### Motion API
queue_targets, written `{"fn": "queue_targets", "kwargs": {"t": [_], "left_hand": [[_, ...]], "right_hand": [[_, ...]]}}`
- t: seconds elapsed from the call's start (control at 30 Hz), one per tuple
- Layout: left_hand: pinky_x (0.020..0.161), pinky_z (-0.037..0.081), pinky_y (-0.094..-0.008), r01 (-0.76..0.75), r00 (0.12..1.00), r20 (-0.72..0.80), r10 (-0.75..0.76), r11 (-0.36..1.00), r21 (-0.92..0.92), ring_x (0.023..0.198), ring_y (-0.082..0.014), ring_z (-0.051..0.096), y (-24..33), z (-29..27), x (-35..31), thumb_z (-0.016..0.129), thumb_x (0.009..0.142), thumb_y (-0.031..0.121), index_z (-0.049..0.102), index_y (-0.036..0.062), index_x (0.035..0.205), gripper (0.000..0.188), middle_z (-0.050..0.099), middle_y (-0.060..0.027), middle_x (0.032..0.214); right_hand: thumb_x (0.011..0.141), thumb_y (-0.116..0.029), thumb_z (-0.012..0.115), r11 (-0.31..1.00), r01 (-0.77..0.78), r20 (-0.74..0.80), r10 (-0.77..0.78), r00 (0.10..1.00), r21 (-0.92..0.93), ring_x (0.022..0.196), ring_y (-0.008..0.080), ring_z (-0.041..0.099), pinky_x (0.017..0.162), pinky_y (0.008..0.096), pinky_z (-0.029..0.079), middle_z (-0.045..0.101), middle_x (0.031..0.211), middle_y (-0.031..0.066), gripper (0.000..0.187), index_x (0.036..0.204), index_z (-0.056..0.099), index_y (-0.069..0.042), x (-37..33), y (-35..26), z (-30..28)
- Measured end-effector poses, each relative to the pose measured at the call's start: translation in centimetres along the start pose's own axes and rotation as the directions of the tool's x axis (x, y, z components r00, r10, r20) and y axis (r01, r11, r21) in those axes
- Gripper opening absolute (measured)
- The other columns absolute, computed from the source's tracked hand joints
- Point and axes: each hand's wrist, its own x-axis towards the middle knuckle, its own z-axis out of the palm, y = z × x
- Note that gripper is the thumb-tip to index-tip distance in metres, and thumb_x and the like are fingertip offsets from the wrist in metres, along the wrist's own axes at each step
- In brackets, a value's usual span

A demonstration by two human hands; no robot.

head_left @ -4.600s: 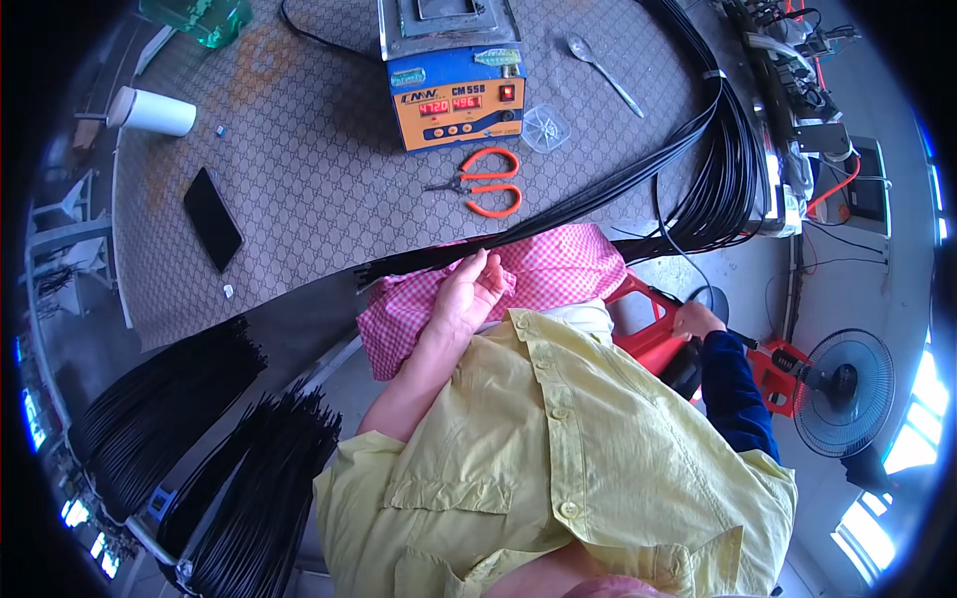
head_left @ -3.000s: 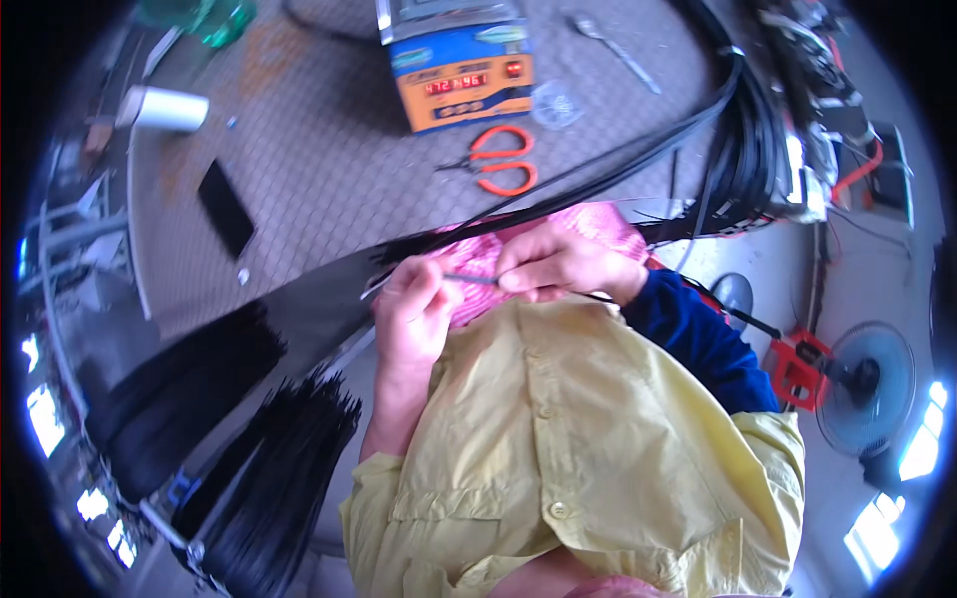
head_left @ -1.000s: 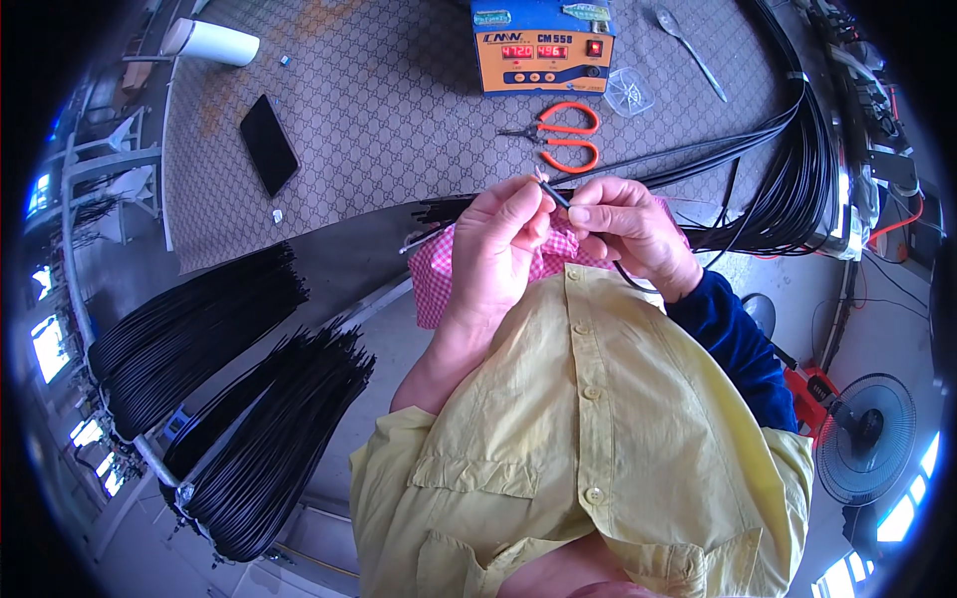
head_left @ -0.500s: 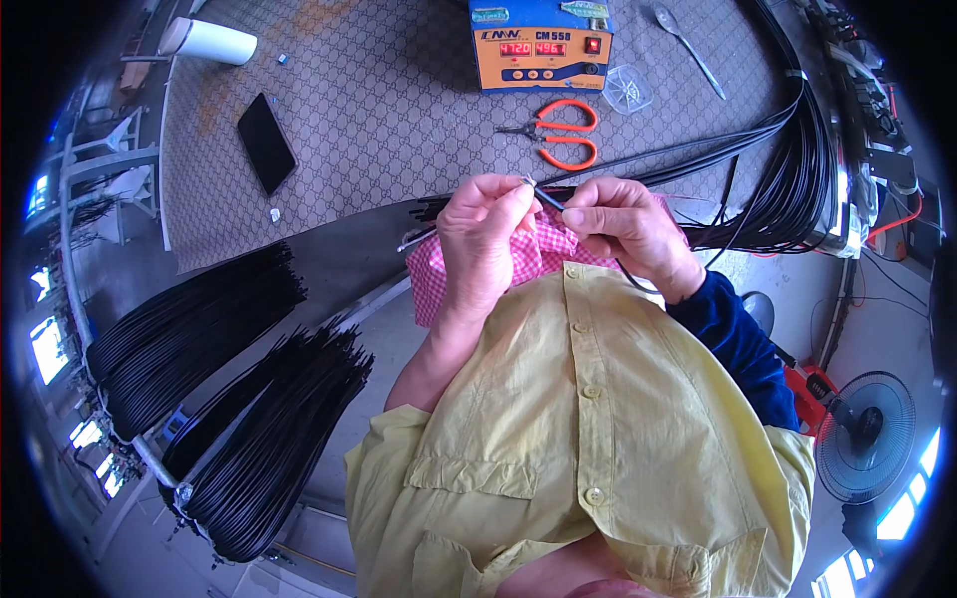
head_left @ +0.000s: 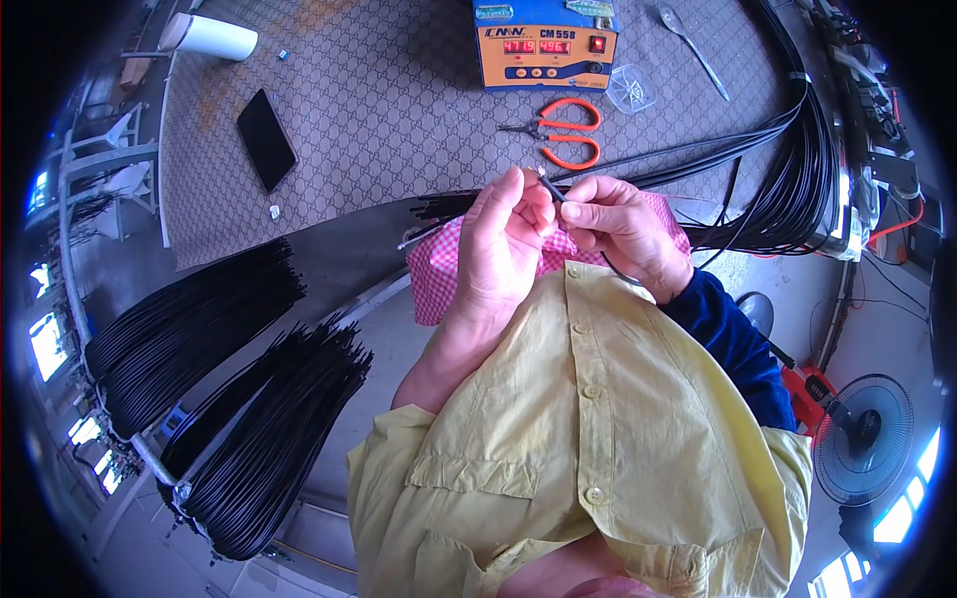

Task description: The person is using a wire stripping machine to process ends of black electrical wires and then grouping them.

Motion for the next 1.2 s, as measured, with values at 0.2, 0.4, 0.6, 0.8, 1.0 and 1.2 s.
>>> {"fn": "queue_targets", "kwargs": {"t": [0.2, 0.4, 0.6, 0.8, 1.0, 1.2], "left_hand": [[0.057, 0.043, -0.0233, 0.021, 1.000, 0.020, -0.021, 1.000, 0.012, 0.061, -0.0110, 0.053, 0.4, -0.3, 0.2, 0.054, 0.083, 0.015, 0.054, 0.0034, 0.085, 0.012, 0.057, -0.0043, 0.070], [0.059, 0.044, -0.0265, 0.147, 0.986, 0.096, -0.137, 0.982, -0.114, 0.063, -0.0138, 0.054, 0.7, -0.7, 0.2, 0.054, 0.082, 0.012, 0.055, 0.0035, 0.087, 0.010, 0.057, -0.0054, 0.074], [0.059, 0.044, -0.0262, 0.128, 0.989, 0.073, -0.126, 0.992, -0.022, 0.063, -0.0137, 0.053, 1.1, -0.2, 0.0, 0.053, 0.082, 0.013, 0.055, 0.0034, 0.086, 0.010, 0.057, -0.0055, 0.073], [0.058, 0.043, -0.0242, 0.099, 0.995, 0.028, -0.100, 0.994, 0.046, 0.062, -0.0124, 0.053, 1.4, -0.5, 0.3, 0.054, 0.082, 0.015, 0.055, 0.0041, 0.085, 0.011, 0.056, -0.0049, 0.069], [0.057, 0.042, -0.0220, 0.040, 0.999, -0.010, -0.039, 0.979, 0.202, 0.061, -0.0114, 0.053, 1.6, 0.0, 0.1, 0.053, 0.083, 0.016, 0.054, 0.0045, 0.083, 0.011, 0.056, -0.0043, 0.069], [0.055, 0.042, -0.0225, 0.058, 0.998, -0.040, -0.052, 0.984, 0.171, 0.060, -0.0120, 0.053, 1.5, 0.2, 0.1, 0.053, 0.083, 0.018, 0.054, 0.0041, 0.082, 0.014, 0.056, -0.0045, 0.068]], "right_hand": [[0.073, -0.002, 0.064, 0.998, 0.063, -0.059, -0.064, 0.996, -0.014, 0.049, 0.0058, 0.044, 0.042, 0.0179, 0.031, 0.054, 0.062, 0.0012, 0.007, 0.076, 0.058, -0.003, 0.0, 0.2, 0.4], [0.076, -0.005, 0.062, 0.999, 0.005, -0.021, -0.005, 1.000, 0.042, 0.050, 0.0059, 0.043, 0.043, 0.0185, 0.031, 0.053, 0.063, 0.0005, 0.005, 0.076, 0.058, -0.003, -0.1, 0.2, 0.1], [0.076, -0.005, 0.062, 0.994, -0.062, -0.010, 0.064, 0.998, 0.095, 0.050, 0.0057, 0.043, 0.043, 0.0184, 0.030, 0.052, 0.063, -0.0001, 0.005, 0.076, 0.057, -0.004, -0.3, -0.1, 0.2], [0.075, -0.003, 0.063, 0.998, 0.053, -0.059, -0.055, 0.997, -0.027, 0.047, 0.0041, 0.041, 0.041, 0.0178, 0.028, 0.051, 0.061, -0.0010, 0.006, 0.075, 0.057, -0.003, -0.2, 0.0, 0.5], [0.073, -0.002, 0.064, 0.988, 0.100, -0.132, -0.116, 0.984, -0.116, 0.045, 0.0031, 0.039, 0.040, 0.0173, 0.027, 0.050, 0.058, -0.0014, 0.008, 0.075, 0.057, -0.002, -0.3, 0.3, 0.7], [0.075, -0.005, 0.063, 0.988, 0.083, -0.118, -0.098, 0.988, -0.130, 0.045, 0.0032, 0.038, 0.040, 0.0177, 0.026, 0.049, 0.058, -0.0019, 0.007, 0.075, 0.057, -0.002, -0.3, 0.1, 0.6]]}}
